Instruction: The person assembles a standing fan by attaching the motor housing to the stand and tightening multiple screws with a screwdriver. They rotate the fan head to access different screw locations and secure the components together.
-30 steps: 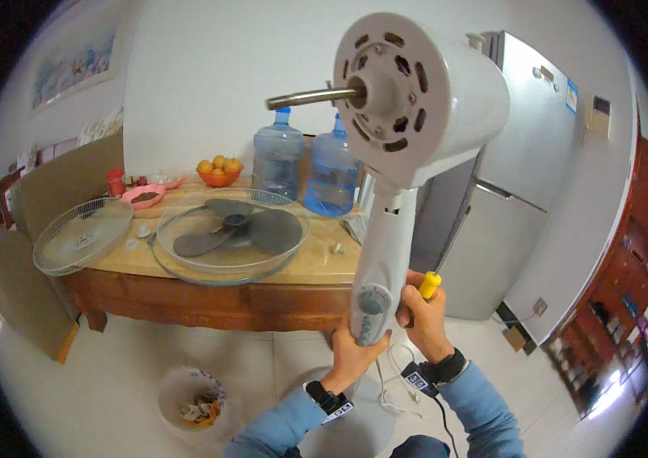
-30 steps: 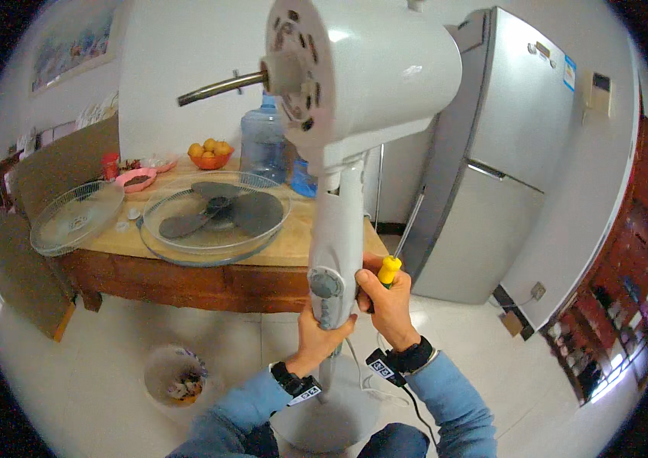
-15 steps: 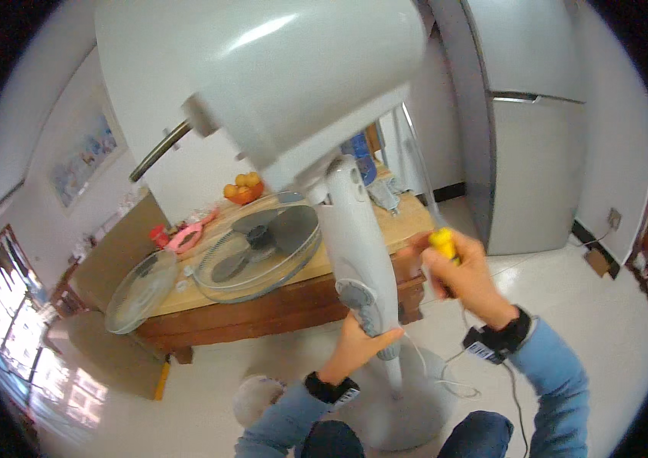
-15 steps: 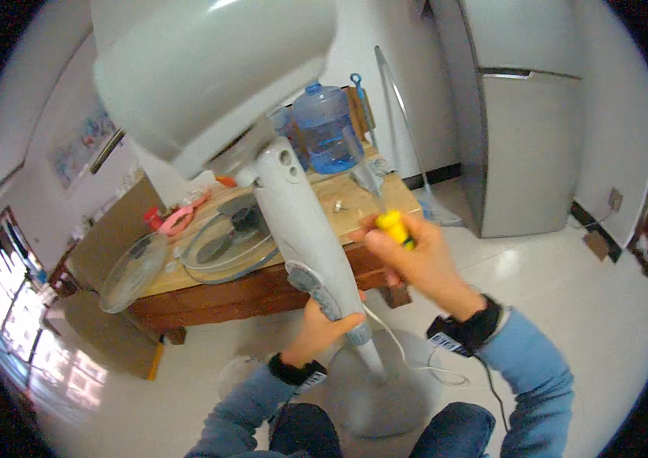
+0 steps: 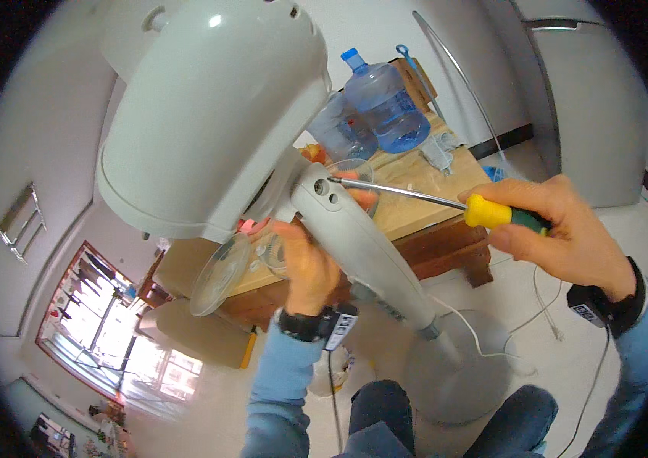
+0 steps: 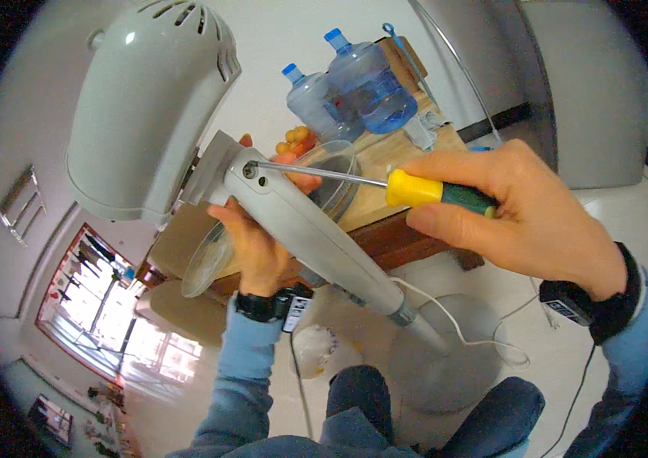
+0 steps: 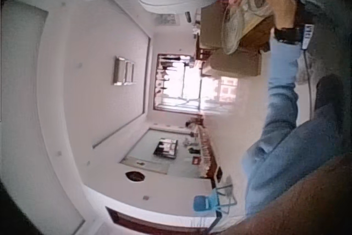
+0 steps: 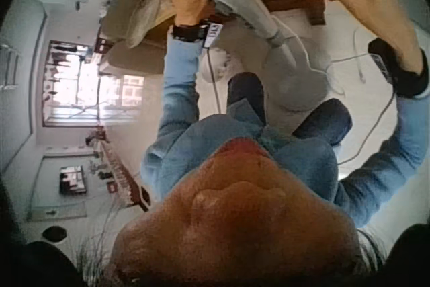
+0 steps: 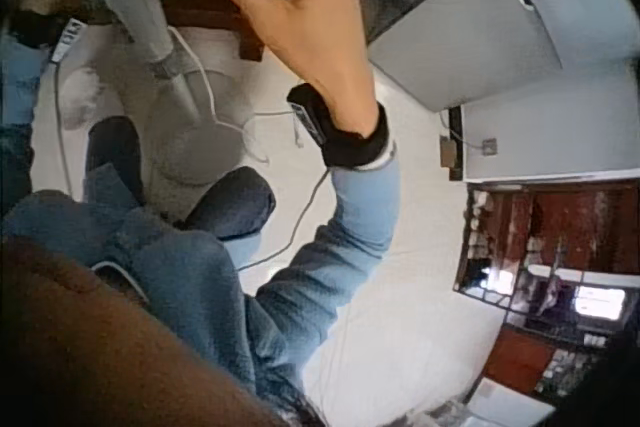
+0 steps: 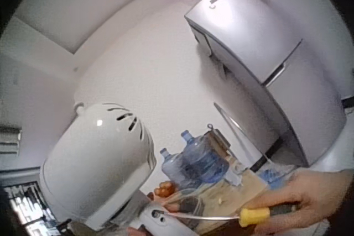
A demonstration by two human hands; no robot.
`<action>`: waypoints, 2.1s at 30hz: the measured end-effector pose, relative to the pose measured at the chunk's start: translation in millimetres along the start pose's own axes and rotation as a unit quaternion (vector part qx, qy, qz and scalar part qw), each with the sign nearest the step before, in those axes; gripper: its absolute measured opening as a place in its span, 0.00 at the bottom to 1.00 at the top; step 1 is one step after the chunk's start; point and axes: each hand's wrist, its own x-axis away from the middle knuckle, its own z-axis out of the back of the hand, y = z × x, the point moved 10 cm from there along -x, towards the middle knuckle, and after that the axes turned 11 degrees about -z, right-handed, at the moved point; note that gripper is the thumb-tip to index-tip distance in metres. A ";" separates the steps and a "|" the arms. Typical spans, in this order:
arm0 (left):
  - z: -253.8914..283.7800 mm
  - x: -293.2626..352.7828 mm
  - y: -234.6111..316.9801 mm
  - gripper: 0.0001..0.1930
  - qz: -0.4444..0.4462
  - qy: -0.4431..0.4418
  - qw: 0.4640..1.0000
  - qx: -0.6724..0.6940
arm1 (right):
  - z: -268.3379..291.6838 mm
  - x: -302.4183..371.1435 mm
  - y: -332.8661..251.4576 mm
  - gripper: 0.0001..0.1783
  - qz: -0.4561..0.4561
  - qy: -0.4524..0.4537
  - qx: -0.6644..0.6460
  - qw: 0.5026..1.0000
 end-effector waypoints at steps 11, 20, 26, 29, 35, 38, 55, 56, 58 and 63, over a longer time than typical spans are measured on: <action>7.6 10.0 -17.5 0.46 0.034 0.041 0.998 -0.013 | 22.7 -2.7 -27.5 0.18 -0.009 0.002 0.065 0.998; 12.8 12.6 -21.4 0.52 0.059 0.062 0.996 -0.005 | 17.3 -7.6 -51.1 0.17 -0.020 -0.004 0.139 0.990; 15.0 14.7 -22.5 0.53 0.067 0.060 0.996 -0.012 | 14.3 -8.0 -53.9 0.18 -0.025 -0.002 0.156 0.987; 15.7 16.5 -22.3 0.51 0.068 0.073 0.995 -0.001 | 15.5 -7.0 -59.4 0.19 -0.018 -0.001 0.165 0.986; 11.5 13.9 -18.9 0.46 0.055 0.047 0.997 -0.006 | 19.6 -10.0 -53.5 0.19 -0.078 -0.010 0.165 0.983; 14.5 14.5 -22.0 0.46 0.069 0.069 0.995 0.001 | 19.3 -10.9 -54.1 0.20 -0.077 -0.013 0.173 0.982; 19.7 15.0 -11.8 0.44 0.033 0.091 0.991 -0.092 | -17.1 21.2 -133.8 0.22 0.253 0.134 0.532 0.797; 20.2 14.8 -10.4 0.43 0.024 0.092 0.991 -0.096 | -14.1 15.7 -126.2 0.22 0.201 0.123 0.533 0.813; 26.2 16.8 -8.2 0.36 0.008 0.120 0.987 -0.103 | -7.9 9.0 -115.0 0.22 0.155 0.081 0.480 0.860; 37.5 24.1 11.6 0.18 -0.116 0.208 0.964 -0.118 | 20.4 -13.5 -42.2 0.17 -0.200 -0.108 -0.054 0.972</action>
